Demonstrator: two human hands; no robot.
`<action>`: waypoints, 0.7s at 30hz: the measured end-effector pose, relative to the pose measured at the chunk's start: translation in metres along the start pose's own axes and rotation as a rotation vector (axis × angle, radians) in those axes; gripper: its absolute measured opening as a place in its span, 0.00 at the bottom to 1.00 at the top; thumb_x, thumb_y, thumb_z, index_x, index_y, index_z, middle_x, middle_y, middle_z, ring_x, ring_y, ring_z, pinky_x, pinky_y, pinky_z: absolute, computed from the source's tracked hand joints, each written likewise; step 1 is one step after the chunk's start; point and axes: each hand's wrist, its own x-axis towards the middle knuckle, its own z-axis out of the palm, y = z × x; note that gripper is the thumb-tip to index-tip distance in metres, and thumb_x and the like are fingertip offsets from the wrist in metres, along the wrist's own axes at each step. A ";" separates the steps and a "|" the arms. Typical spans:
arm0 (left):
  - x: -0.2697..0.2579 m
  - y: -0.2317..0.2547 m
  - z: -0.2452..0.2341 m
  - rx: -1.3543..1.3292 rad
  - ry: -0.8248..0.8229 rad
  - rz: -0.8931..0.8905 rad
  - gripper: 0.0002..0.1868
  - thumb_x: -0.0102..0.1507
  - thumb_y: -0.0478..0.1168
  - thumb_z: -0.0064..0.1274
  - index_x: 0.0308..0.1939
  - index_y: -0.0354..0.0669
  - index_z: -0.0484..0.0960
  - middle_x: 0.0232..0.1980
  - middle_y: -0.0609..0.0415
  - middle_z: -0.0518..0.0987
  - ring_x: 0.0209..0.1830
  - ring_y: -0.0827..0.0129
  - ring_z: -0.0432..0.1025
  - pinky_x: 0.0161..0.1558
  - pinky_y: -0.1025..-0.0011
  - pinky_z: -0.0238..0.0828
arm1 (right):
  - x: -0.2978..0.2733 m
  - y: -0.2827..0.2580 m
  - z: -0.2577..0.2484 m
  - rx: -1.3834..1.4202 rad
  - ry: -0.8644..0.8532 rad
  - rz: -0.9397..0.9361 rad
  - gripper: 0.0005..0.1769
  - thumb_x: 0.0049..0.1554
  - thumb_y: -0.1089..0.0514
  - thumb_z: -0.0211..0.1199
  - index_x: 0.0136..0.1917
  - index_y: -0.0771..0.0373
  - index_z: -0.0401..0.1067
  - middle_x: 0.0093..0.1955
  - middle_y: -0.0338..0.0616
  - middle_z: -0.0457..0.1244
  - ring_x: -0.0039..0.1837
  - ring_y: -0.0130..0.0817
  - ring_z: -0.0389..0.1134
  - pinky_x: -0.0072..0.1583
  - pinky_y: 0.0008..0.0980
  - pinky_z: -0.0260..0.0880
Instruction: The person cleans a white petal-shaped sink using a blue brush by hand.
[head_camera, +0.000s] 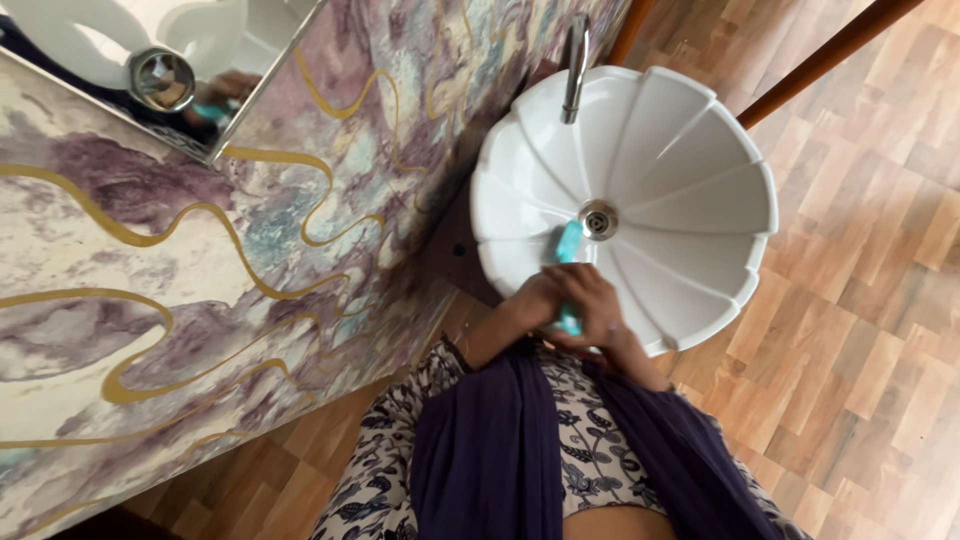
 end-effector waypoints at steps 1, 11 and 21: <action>-0.001 0.009 -0.005 -0.020 -0.065 -0.022 0.09 0.59 0.40 0.53 0.38 0.41 0.83 0.43 0.45 0.83 0.47 0.54 0.78 0.50 0.58 0.75 | -0.001 0.001 -0.008 0.005 -0.002 0.001 0.54 0.54 0.16 0.47 0.69 0.64 0.69 0.63 0.60 0.65 0.61 0.57 0.68 0.56 0.52 0.73; -0.008 -0.021 0.007 -0.075 -0.055 0.156 0.11 0.56 0.41 0.58 0.40 0.40 0.83 0.43 0.43 0.82 0.46 0.52 0.77 0.49 0.57 0.74 | 0.004 -0.011 0.013 -0.059 0.037 -0.058 0.51 0.54 0.18 0.49 0.65 0.66 0.70 0.62 0.58 0.66 0.60 0.57 0.69 0.58 0.52 0.73; 0.050 0.018 -0.062 -0.116 0.101 0.254 0.14 0.57 0.46 0.54 0.39 0.39 0.82 0.41 0.45 0.84 0.42 0.54 0.80 0.44 0.56 0.77 | 0.013 0.021 -0.003 0.058 0.178 0.043 0.52 0.59 0.17 0.39 0.60 0.68 0.73 0.55 0.60 0.67 0.53 0.59 0.70 0.54 0.51 0.72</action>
